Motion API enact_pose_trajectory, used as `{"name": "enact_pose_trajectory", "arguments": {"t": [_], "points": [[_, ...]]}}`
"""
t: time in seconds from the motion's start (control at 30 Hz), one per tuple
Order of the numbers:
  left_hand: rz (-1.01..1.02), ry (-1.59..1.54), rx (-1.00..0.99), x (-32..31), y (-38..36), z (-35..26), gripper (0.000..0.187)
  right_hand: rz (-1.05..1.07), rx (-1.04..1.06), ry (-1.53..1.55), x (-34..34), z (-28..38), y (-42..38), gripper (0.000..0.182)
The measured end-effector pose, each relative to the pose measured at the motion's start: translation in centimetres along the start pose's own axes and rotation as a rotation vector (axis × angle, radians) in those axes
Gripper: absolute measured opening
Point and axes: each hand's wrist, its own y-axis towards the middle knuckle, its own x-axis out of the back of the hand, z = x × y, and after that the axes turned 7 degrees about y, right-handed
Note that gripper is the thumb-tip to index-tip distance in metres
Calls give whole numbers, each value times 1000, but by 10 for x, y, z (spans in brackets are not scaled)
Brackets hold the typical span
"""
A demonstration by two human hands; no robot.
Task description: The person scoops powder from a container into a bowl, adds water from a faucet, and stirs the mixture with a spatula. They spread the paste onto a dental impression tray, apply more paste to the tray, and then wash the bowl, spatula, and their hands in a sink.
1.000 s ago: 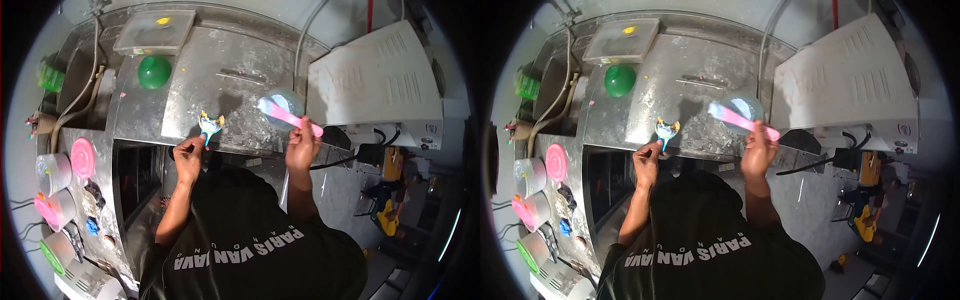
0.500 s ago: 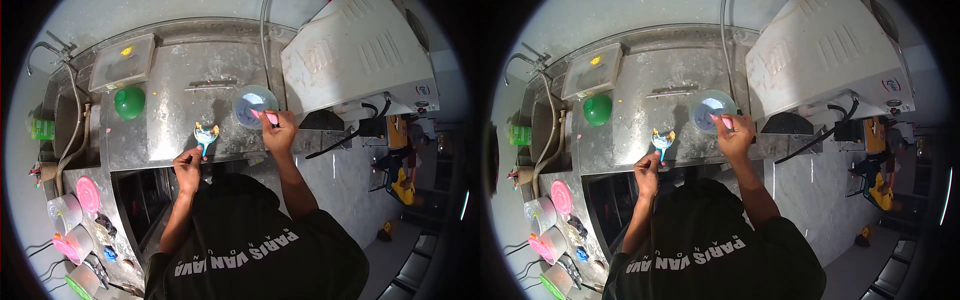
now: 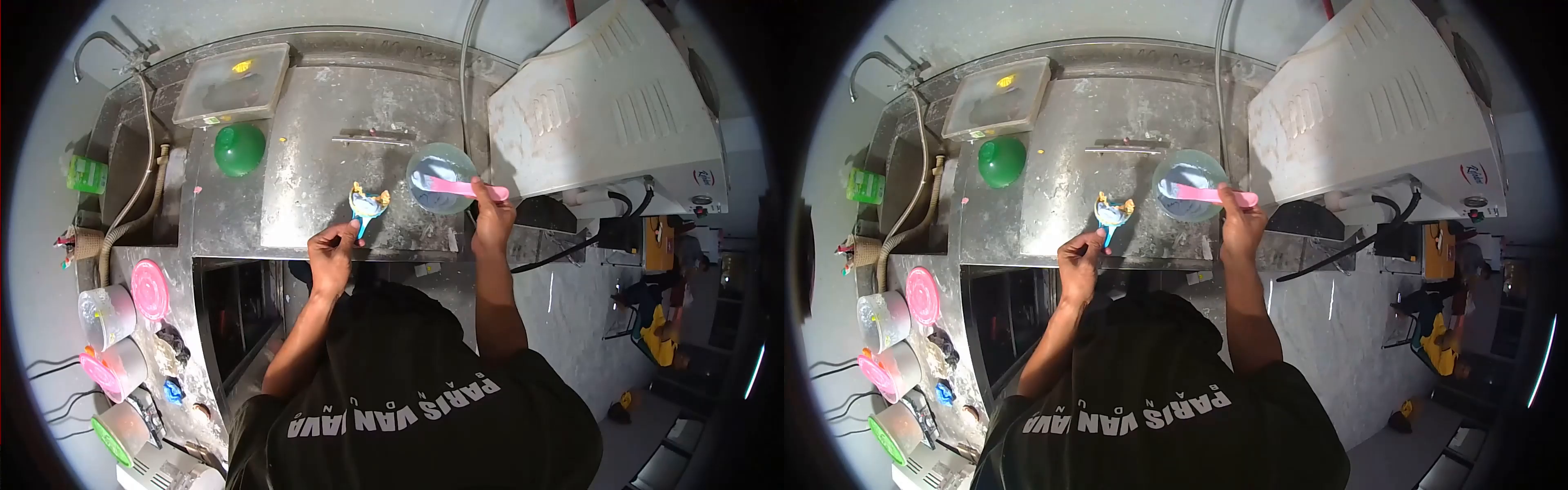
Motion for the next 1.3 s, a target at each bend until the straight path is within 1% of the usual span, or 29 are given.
{"name": "enact_pose_trajectory", "arguments": {"t": [0.07, 0.17, 0.2, 0.3, 0.33, 0.43, 0.5, 0.57, 0.6, 0.7, 0.73, 0.83, 0.87, 1.07, 1.3], "points": [[-4, -34, 14, -5, 2, -3, 18, -52, -82, 85, 9, -2, 6, 13], [25, -18, -2, -8, 7, -5, 19, -31, -181, 186, 15, 12, 4, 12], [37, 15, 4, -8, 7, -9, 19, -23, -167, 183, 9, 21, 0, 14], [51, 2, 1, -12, 9, -11, 24, 113, -7, 149, 7, 29, -8, 8], [45, -5, -8, -13, 9, -13, 24, 103, 7, 157, 3, 33, -14, 5], [41, -38, -31, -13, 9, -14, 24, 165, 185, 90, -20, 41, -45, 4], [32, 2, 6, -11, 7, -23, 22, 331, 375, -137, -28, 48, -65, 10], [17, 21, 27, -8, 6, -25, 21, 483, 603, -291, -35, 52, -76, 15], [9, 21, 27, -6, 7, -23, 22, 546, 708, -320, -39, 47, -76, 19], [-22, -7, 3, -5, 7, -20, 24, 641, 987, -423, -43, 49, -81, 23], [-34, -19, -9, -4, 6, -21, 25, 646, 1022, -464, -44, 46, -82, 27], [-18, -23, 47, 2, 2, -30, 25, 665, 1090, -511, -48, 43, -85, 28], [-53, -24, -29, 0, 5, -21, 25, 679, 1099, -518, -48, 43, -85, 29], [-32, -54, 43, 5, 2, -27, 22, 693, 1150, -519, -52, 36, -89, 31], [-32, -69, 18, 9, 3, -20, 21, 657, 1191, -486, -53, 33, -93, 29]]}}
